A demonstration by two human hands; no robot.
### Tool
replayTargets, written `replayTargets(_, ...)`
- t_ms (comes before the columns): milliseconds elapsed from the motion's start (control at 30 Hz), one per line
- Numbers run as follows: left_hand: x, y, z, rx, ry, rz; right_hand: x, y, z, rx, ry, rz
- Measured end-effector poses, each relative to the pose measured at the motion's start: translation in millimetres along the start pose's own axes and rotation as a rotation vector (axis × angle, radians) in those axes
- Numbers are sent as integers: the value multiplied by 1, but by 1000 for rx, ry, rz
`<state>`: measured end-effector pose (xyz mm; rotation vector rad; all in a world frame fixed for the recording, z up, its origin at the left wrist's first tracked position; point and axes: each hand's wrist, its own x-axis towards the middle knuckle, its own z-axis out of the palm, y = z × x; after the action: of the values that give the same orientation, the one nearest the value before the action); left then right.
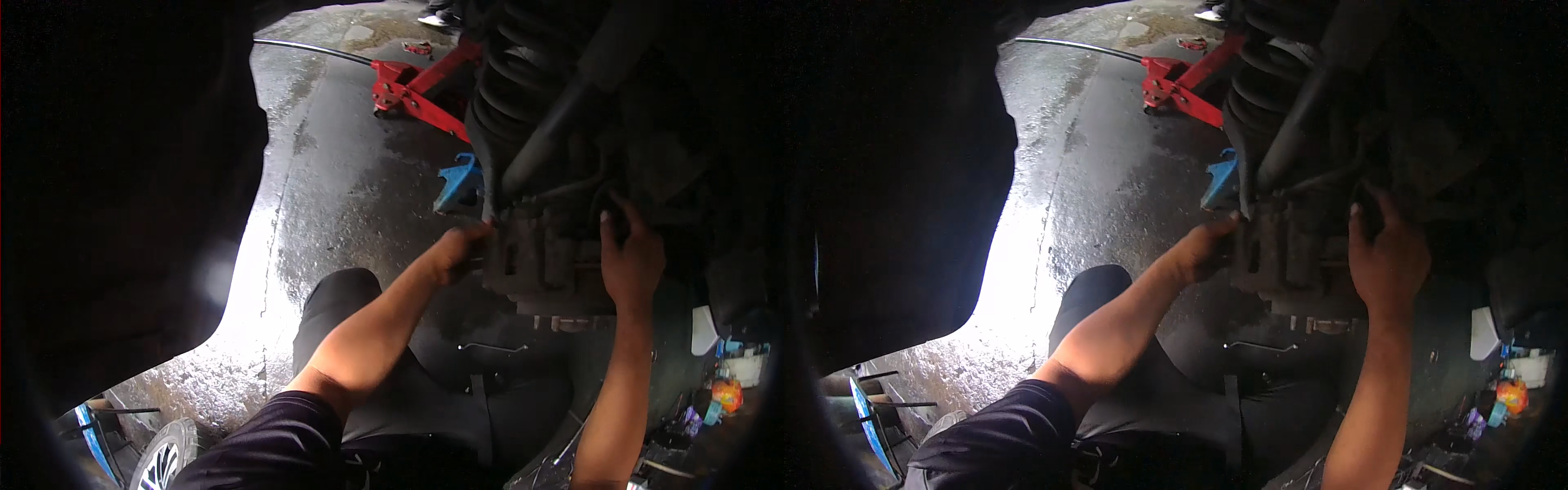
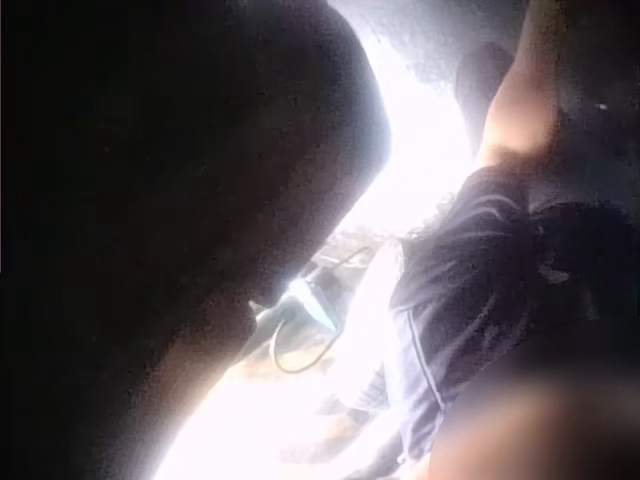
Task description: Replacing or inspecting the brake pads and caliper on a vehicle.
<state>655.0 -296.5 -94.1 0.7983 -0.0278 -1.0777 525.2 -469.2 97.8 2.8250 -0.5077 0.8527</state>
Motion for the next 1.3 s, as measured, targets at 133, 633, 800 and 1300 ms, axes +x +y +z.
replayTargets(133, 4, -1, -3, -59, -32, -3, 2, -3, -1, -14, -38, 30)
replayTargets(633, 39, -97, -97, 1110, 618, -128, -1, -4, -3, 38, -64, 98)
replayTargets(800, 28, -232, -105, 1276, 607, -456, 1, -6, 0, 68, -50, 74)
replayTargets(1300, 73, -180, -134, 766, 587, -125, -4, -2, -1, 95, -29, 50)
